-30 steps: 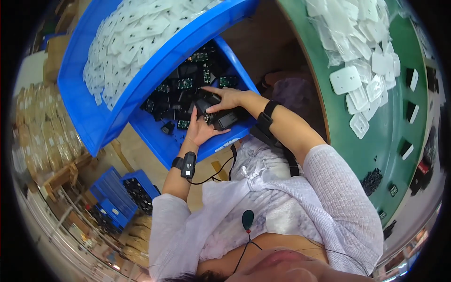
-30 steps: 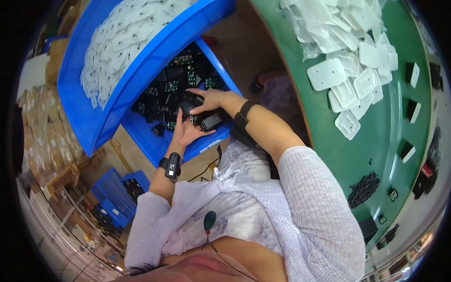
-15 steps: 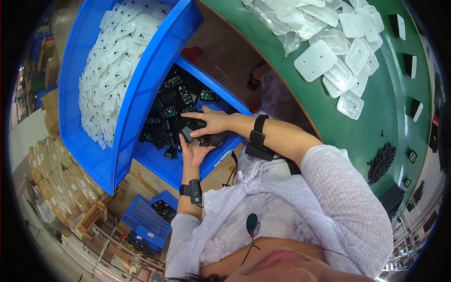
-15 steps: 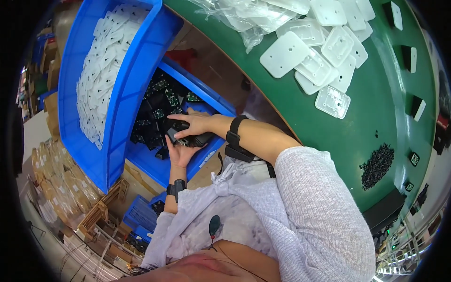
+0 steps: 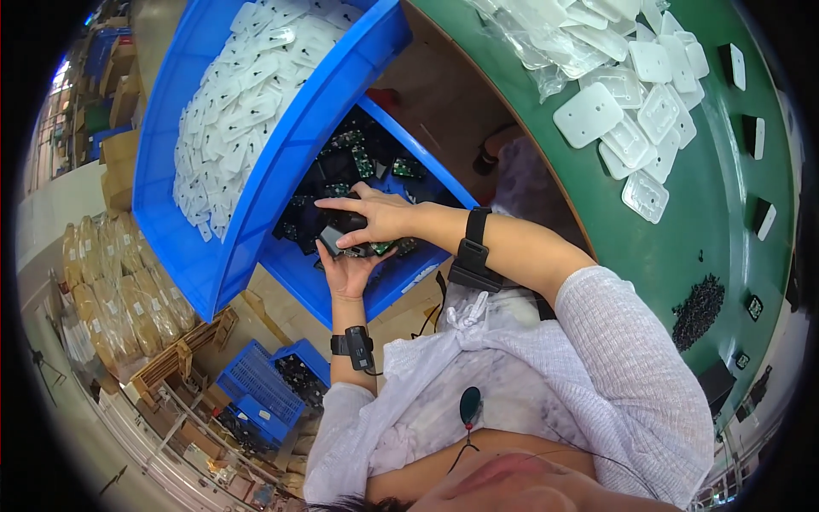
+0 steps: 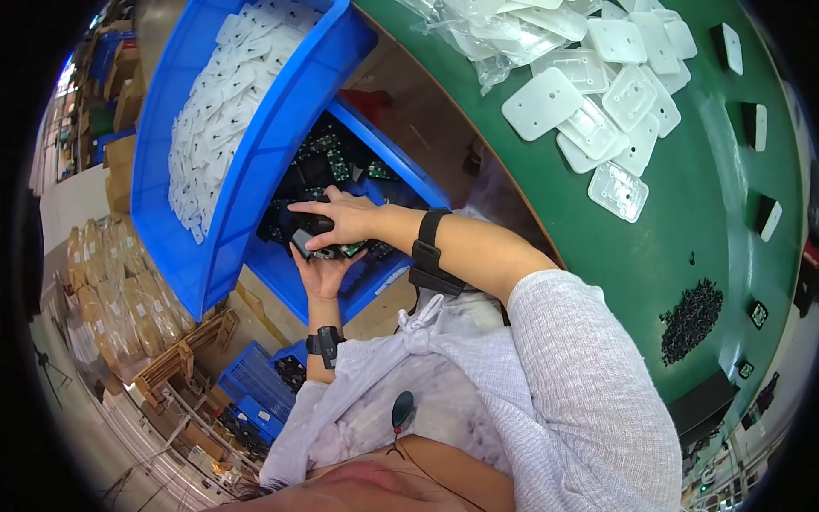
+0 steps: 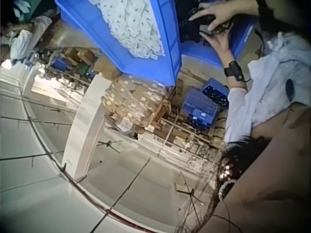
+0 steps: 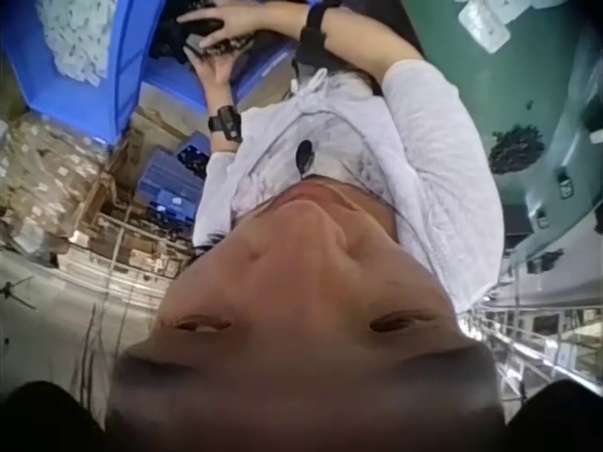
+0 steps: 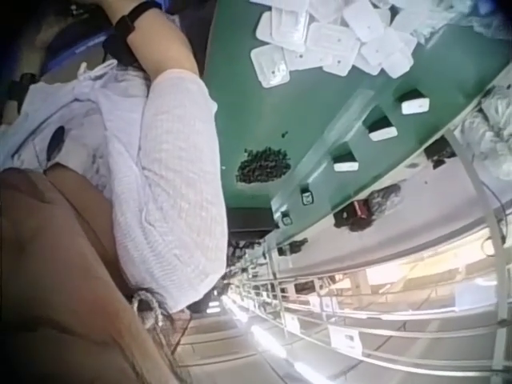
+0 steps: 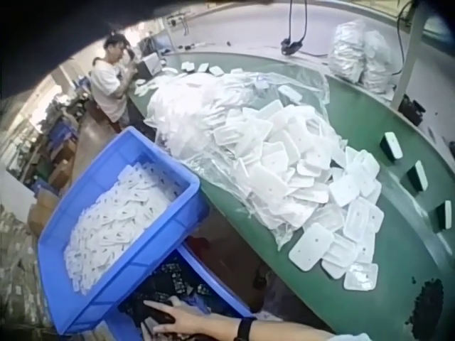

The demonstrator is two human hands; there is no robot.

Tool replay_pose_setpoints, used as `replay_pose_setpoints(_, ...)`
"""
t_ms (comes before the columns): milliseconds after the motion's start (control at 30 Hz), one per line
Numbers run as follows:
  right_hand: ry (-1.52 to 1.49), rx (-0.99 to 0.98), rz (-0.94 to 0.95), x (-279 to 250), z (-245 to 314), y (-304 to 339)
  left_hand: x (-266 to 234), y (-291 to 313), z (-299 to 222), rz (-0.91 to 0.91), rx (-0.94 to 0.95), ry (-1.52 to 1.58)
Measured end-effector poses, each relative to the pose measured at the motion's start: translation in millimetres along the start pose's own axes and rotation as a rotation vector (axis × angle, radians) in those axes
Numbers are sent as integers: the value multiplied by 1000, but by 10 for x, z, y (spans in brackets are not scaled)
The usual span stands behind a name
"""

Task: Manually assemble electronic devices by inserting green circuit boards into white plastic housings and organizing them in bins.

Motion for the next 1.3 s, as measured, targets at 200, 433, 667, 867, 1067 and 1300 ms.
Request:
replay_pose_setpoints(200,58,-136,-46,-40,436,34,240,280,-188,111,124,-73)
replay_pose_setpoints(433,167,-385,-247,-94,889,242,496,591,-343,69,271,-63)
replay_pose_setpoints(667,235,-400,-438,-594,1554,1259,1548,856,-148,269,296,-187)
replay_pose_setpoints(867,343,-392,-892,-1172,1783,3048,2961,787,675,377,80,-454)
replay_pose_setpoints(1067,419,-222,-1431,-875,1725,5139,4132,821,2316,1008,-540,-765)
replay_pose_setpoints(1300,235,50,-1911,214,1432,6675,4472,1608,4222,1133,-1038,-1131)
Point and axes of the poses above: each hand's wrist, its own y-axis away from the middle knuckle, its own x-axis out of the palm, z = x × y, the point moved 5 cm from there along -y, towards the middle knuckle, and after that the axes turned 8 degrees about -x, right-handed, at the moved point
